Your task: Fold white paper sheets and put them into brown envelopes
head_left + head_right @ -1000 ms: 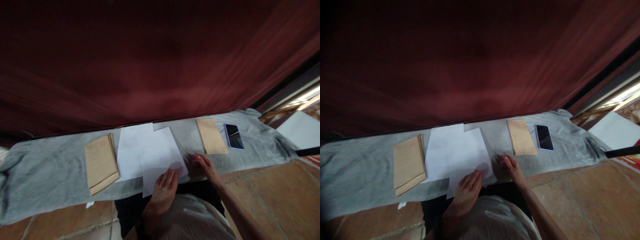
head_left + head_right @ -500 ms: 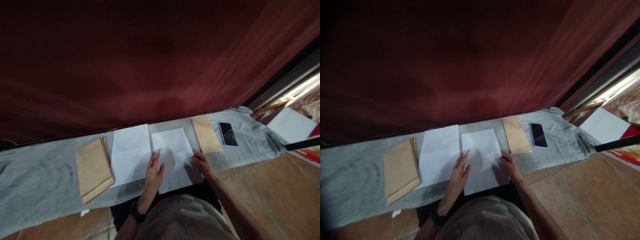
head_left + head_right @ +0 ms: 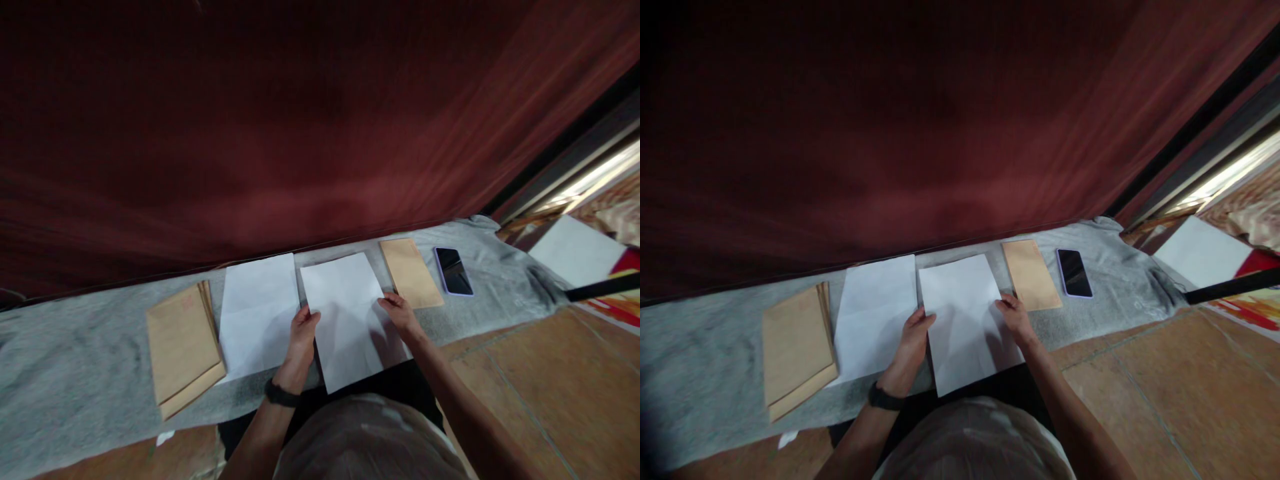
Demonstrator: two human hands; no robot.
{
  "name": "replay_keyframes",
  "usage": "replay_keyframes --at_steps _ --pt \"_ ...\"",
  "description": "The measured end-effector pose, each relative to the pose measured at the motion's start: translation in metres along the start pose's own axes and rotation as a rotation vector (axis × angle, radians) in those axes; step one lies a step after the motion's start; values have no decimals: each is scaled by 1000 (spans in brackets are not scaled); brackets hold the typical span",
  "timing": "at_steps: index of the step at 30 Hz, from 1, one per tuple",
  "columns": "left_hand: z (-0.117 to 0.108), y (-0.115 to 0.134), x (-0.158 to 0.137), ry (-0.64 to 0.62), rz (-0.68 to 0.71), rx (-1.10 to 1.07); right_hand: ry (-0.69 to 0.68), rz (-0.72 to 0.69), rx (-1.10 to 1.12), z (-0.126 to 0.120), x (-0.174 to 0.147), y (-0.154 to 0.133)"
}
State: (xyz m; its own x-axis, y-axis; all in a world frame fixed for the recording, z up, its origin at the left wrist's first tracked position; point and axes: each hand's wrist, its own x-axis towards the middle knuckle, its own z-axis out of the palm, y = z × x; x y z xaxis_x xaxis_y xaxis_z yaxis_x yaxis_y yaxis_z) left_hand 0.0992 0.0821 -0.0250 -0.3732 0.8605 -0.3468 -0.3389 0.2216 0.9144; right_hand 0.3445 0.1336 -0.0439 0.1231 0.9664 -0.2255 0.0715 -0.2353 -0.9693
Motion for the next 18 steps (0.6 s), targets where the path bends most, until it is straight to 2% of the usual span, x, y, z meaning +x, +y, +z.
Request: replay_keyframes --at_steps 3,10,12,15,16,18 --pt "3 2 -1 -64 -5 18 25 -3 -13 -8 -4 0" --pt "9 -1 11 -15 91 179 31 -41 -87 -14 -12 2" --pt "8 -2 8 2 225 323 29 -114 -171 -14 -20 6" --pt "6 -4 -12 -18 518 674 47 -369 -434 -16 -36 19" --pt "6 -6 -21 -64 600 799 45 -460 -526 -16 -42 23" --pt "8 -13 -42 -245 720 1046 -3 -595 -674 -15 -54 31"
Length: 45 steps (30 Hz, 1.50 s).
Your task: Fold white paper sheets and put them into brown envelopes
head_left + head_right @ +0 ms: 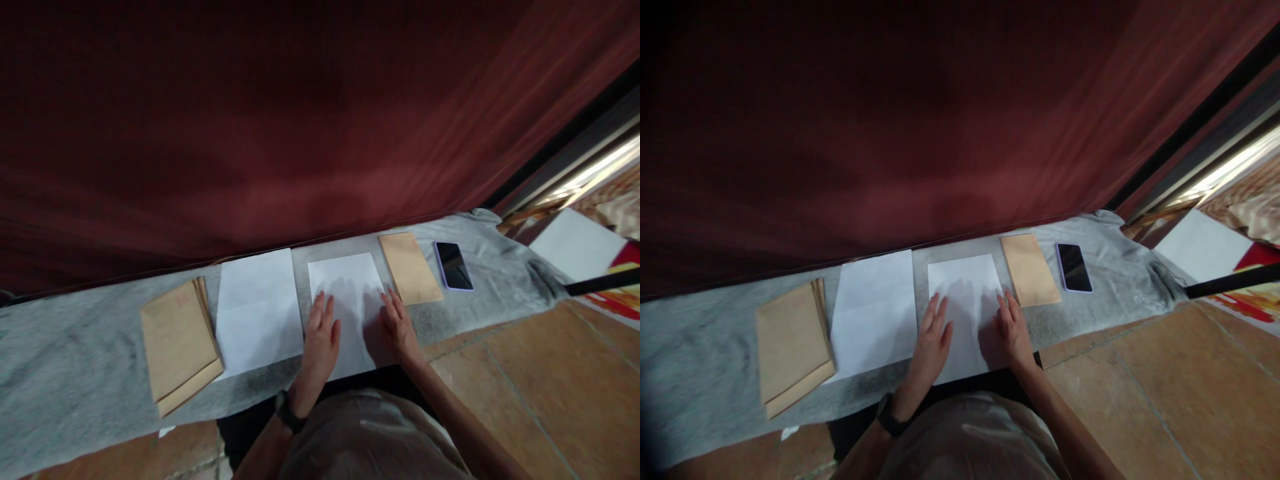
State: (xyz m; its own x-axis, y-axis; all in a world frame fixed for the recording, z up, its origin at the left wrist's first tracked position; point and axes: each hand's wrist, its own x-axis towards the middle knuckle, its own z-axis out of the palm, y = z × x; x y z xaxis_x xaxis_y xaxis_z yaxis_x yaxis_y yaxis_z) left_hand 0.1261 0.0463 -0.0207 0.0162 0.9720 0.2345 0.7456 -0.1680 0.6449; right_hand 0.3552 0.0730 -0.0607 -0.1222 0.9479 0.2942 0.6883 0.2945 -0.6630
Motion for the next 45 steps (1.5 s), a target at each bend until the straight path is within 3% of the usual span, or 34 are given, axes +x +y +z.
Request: replay_keyframes --at_steps 3,5,9,16,22,25,31,34,39,42,45 --pt "11 16 -23 -242 234 229 -149 -176 -152 3 -17 -9" --pt "17 20 -33 -310 289 323 -235 -242 -239 1 -23 -17" --pt "13 12 -40 -321 287 415 -255 -237 -305 -8 -27 -22" --pt "-21 -17 -58 -398 363 401 -264 -230 -274 -34 -29 3" --pt "-34 -31 -66 -435 339 388 -518 -416 -173 -68 -32 12" --pt "-38 -36 -60 -441 346 330 -571 -440 -148 -77 -31 17" --pt "-55 -35 -53 -378 350 104 -476 -345 27 -72 -29 26" --pt "-60 -34 -55 -250 301 -33 -374 -223 150 -74 -29 19" --pt "-57 -34 -39 -32 114 -193 -207 -24 283 -90 -3 -20" --pt "-58 -25 -14 12 -56 -317 -83 -40 325 -106 29 -52" --pt "-68 -9 9 21 -208 -465 127 -42 332 -125 62 -77"
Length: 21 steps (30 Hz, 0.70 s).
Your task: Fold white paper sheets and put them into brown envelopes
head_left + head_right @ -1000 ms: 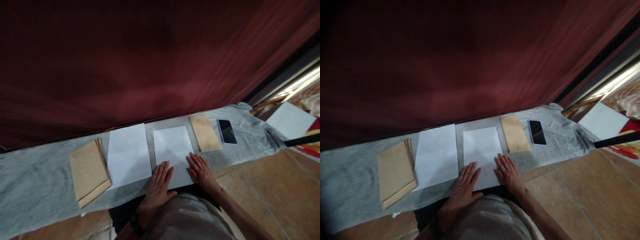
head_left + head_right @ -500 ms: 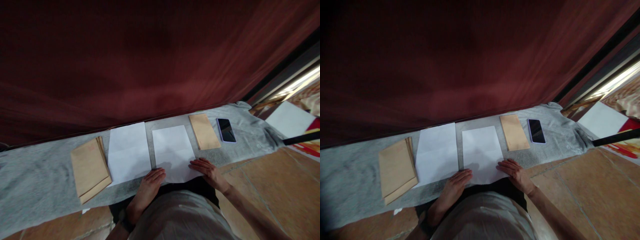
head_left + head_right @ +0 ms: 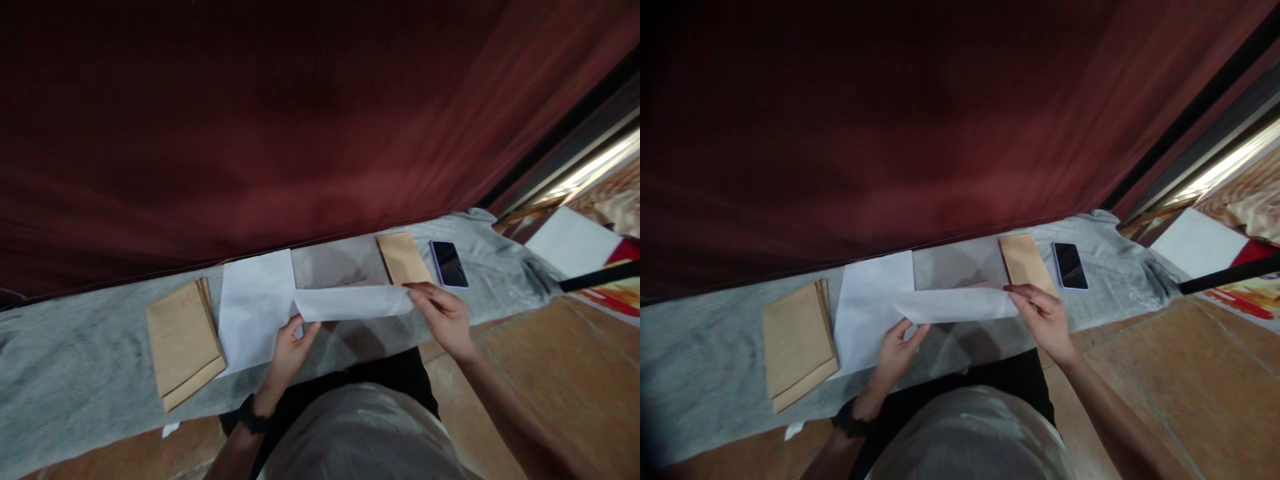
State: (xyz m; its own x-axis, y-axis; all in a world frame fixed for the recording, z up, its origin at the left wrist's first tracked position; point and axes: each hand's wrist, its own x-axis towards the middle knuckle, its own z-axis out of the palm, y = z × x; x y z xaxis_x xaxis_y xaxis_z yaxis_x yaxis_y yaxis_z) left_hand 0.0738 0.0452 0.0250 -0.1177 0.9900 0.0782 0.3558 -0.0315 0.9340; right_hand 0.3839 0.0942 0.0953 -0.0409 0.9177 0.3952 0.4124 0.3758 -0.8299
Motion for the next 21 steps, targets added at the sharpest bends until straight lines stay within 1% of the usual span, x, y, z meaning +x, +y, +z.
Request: replay_keyframes --at_steps 2,4,5,6,8,10,12,14,16,19,21 --pt "-3 18 7 2 -42 -93 159 -6 -8 -4 22 -13" --pt "-7 34 9 36 -78 -178 281 -21 -8 -4 43 -19" --pt "-7 41 9 62 -103 -214 312 -19 -4 -3 53 -20" --pt "-7 46 9 84 -132 -244 313 -9 7 0 63 -18" --pt "-4 50 10 101 -187 -279 271 1 56 10 81 -10" --pt "3 45 13 104 -218 -269 204 -3 79 24 95 5" --pt "11 31 19 146 -221 -221 133 -27 53 40 99 22" --pt "20 11 24 216 -200 -138 89 -6 15 54 92 40" --pt "26 -8 28 248 -187 -49 11 26 -45 65 72 59" --pt "33 -30 28 268 -202 13 -69 -24 -196 72 23 86" --pt "36 -38 26 275 -221 29 -145 -57 -255 70 -15 101"
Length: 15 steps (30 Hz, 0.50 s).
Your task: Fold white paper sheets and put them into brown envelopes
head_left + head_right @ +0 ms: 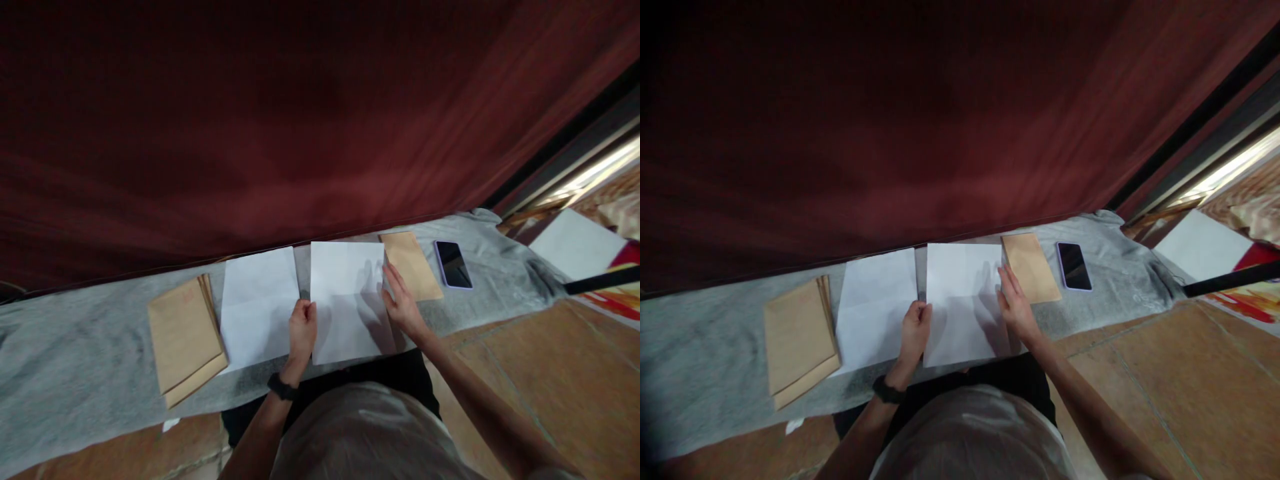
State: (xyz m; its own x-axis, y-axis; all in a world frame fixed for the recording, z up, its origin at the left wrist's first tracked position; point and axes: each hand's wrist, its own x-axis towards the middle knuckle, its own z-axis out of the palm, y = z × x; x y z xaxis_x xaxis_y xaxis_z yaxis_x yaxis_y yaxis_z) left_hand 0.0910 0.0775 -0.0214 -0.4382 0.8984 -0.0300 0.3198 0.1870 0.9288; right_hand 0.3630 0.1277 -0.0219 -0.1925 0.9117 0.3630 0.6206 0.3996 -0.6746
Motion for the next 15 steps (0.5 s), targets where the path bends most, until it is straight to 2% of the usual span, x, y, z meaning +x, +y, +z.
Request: replay_keyframes --at_steps 3,6,8,11,15 --pt "4 -6 -3 1 -25 19 -88 -50 -30 -2 -50 14" --pt "6 -8 -5 -8 -44 24 -350 -189 -76 -17 -80 15" --pt "6 -8 -5 -14 -53 26 -472 -263 -113 -28 -87 9" --pt "4 -9 -5 -20 -69 34 -580 -331 -174 -38 -90 0" --pt "-1 -11 -4 -23 -87 52 -588 -350 -235 -36 -91 2"
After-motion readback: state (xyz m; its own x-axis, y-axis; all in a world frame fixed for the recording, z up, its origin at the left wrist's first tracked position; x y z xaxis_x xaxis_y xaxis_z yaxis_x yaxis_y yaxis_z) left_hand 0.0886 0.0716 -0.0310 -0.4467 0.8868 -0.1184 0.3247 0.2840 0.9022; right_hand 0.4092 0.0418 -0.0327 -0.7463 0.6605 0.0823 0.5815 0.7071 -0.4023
